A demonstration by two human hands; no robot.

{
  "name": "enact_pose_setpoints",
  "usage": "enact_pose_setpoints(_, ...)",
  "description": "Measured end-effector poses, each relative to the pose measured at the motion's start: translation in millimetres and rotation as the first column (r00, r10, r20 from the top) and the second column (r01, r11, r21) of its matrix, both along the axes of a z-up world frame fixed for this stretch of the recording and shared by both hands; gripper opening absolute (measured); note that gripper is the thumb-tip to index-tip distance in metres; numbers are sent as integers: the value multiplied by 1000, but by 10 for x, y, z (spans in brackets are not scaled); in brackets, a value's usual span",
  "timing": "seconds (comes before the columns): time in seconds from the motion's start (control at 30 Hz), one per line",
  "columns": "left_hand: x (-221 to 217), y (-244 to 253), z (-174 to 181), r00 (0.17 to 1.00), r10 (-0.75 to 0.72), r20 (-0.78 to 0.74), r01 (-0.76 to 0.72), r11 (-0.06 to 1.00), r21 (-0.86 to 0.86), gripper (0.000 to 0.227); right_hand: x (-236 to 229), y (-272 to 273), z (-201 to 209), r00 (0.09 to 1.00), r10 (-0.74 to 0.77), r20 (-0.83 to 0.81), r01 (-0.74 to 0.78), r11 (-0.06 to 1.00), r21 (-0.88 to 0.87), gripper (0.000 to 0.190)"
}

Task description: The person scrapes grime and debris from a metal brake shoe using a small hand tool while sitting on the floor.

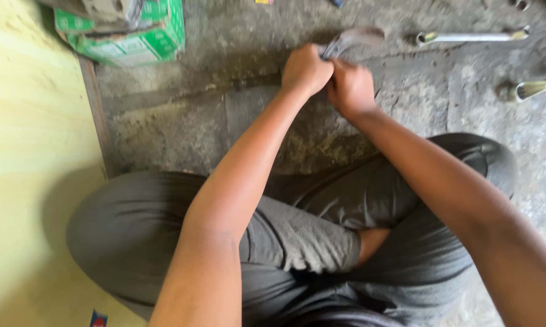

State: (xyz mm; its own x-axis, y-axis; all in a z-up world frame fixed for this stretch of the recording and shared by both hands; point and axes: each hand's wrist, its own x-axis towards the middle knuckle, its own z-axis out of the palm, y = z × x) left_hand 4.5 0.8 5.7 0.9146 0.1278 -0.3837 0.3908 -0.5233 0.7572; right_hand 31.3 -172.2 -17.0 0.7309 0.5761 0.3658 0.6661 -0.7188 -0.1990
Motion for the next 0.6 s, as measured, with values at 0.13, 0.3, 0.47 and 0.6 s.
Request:
enact_pose_setpoints(0.13, -15, -13, 95, 983, 41, 178, -47, 999, 28, 38, -76, 47, 55, 985, -168, -39, 172, 979, 114, 12)
enact_pose_setpoints(0.3, -52, -4, 161, 977, 36, 212, -31, 999, -25, 30, -220, 84, 211, 998, -32, -47, 37, 992, 125, 16)
enact_pose_setpoints(0.47, -130, -90, 173, 984, -12, 177, -22, 981, 190, 27, 58, -106, 336, 903, -390, -182, 429, 837, 340, 13)
enact_pose_setpoints(0.6, -135, -140, 191, 978, -19, 207, -29, 973, 228, 26, 189, -189, 327, 815, -426, -392, 568, 720, 398, 14)
